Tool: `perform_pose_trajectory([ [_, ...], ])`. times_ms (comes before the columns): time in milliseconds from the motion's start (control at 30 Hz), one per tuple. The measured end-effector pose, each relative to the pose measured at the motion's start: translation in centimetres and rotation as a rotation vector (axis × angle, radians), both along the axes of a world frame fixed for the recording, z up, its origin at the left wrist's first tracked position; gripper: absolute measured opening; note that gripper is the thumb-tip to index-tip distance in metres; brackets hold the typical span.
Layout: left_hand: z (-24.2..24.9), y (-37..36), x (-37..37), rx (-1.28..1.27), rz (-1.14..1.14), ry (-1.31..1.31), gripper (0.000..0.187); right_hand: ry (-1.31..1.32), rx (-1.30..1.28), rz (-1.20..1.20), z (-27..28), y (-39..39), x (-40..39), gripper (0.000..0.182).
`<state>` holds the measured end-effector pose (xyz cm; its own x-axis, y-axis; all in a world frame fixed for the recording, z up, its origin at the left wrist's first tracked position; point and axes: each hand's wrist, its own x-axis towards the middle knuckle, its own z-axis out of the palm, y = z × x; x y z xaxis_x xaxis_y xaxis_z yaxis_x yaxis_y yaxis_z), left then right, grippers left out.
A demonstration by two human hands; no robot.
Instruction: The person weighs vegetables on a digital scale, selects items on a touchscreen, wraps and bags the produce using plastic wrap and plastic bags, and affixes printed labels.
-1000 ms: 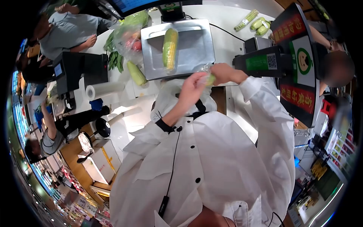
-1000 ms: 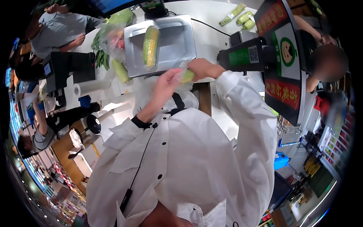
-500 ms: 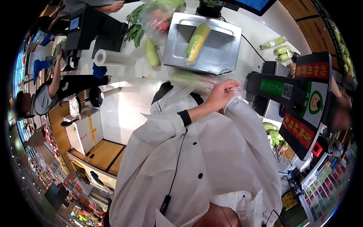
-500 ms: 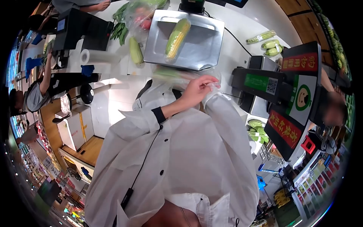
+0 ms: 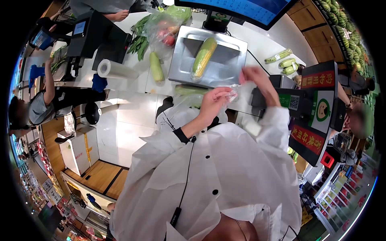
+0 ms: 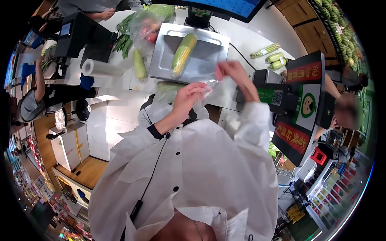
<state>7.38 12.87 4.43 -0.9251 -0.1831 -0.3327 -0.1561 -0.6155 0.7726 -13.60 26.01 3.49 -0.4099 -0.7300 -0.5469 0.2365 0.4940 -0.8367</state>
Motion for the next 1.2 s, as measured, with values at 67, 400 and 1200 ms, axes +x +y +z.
perform_pose_trajectory([
  [67, -1.3, 1.0, 0.7, -0.022, -0.043, 0.004, 0.032, 0.150, 0.009, -0.242, -3.0, -7.3, 0.8, 0.062],
  [400, -0.1, -0.8, 2.5, 0.379, 0.171, -0.118, 0.038, 0.636, 0.569, -0.445, -9.8, -18.7, 4.2, 0.087],
  [1200, 1.5, 1.0, 0.8, 0.299, 0.181, -0.109, 0.032, 0.607, -0.098, 0.546, -14.4, -0.5, 11.2, 0.041],
])
